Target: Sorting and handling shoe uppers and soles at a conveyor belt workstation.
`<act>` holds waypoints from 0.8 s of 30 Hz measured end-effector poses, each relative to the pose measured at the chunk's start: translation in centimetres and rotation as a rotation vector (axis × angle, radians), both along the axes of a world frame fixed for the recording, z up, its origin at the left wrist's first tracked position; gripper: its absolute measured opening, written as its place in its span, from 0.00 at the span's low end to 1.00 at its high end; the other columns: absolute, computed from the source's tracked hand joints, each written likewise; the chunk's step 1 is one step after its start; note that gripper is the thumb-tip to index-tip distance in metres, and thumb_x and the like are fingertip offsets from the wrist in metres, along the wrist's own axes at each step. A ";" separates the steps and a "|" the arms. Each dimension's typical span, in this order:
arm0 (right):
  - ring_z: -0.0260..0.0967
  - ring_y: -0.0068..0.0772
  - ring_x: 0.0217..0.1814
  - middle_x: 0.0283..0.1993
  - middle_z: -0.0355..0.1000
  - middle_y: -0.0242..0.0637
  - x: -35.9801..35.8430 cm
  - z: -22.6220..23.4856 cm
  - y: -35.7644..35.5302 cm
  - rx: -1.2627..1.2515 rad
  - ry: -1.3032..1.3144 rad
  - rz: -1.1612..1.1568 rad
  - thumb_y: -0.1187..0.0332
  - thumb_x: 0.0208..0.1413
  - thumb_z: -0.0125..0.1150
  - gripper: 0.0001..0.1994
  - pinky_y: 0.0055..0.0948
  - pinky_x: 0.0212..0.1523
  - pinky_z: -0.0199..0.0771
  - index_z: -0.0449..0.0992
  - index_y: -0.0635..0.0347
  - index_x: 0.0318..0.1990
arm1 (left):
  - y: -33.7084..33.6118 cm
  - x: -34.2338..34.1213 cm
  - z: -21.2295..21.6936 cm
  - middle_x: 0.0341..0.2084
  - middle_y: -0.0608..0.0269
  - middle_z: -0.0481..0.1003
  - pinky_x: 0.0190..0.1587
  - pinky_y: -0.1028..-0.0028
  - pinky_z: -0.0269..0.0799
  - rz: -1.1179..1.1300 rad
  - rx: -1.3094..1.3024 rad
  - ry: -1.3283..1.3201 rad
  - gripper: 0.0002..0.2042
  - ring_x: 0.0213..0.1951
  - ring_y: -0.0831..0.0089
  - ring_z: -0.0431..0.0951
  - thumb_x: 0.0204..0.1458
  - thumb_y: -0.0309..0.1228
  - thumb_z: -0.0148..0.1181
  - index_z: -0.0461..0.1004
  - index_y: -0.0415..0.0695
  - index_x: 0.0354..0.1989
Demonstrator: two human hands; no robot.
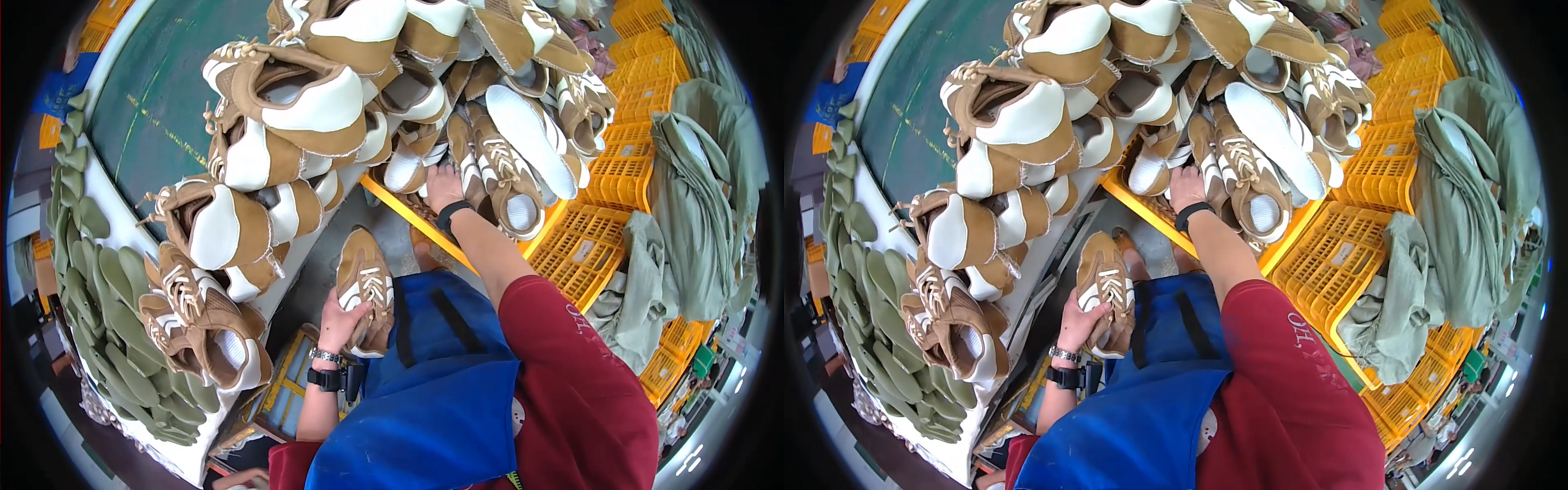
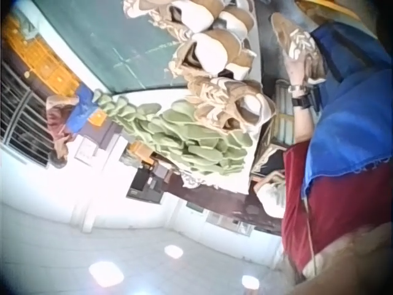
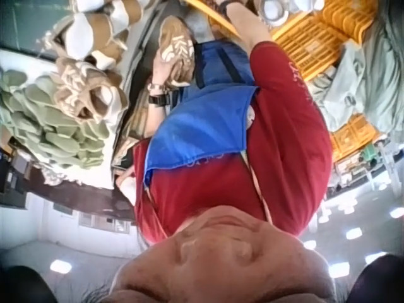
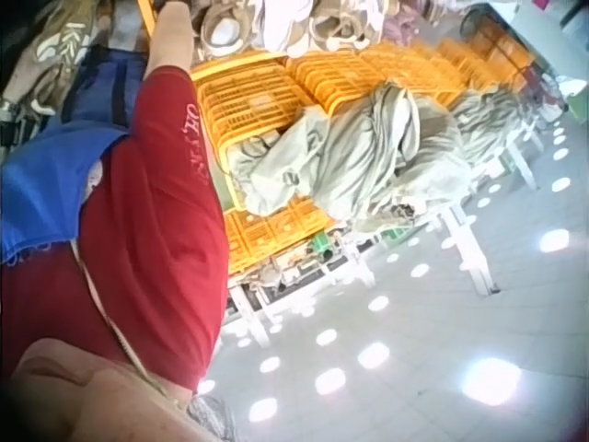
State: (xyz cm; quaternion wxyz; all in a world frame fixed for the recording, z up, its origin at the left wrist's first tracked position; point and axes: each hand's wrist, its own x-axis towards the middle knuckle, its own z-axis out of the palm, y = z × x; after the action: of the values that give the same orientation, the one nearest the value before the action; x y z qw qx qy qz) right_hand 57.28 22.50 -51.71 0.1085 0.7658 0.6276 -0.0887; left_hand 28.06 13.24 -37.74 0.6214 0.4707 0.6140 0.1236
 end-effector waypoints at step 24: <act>0.61 0.22 0.20 0.30 0.67 0.32 9.2 24.8 -17.3 0.249 2.091 -1.276 0.42 0.53 0.41 0.27 0.17 0.20 0.65 0.65 0.56 0.47 | 6.7 13.4 7.3 0.56 0.51 0.58 0.56 0.72 0.55 -0.175 0.596 -0.252 0.25 0.56 0.66 0.60 0.52 0.22 0.42 0.50 0.43 0.61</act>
State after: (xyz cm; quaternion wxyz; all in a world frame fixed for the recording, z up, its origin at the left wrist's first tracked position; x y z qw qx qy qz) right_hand 66.50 5.19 -26.93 -0.5826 0.5012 -0.0698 -0.6360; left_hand 41.47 19.90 -30.48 0.5358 0.6638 0.4263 0.3009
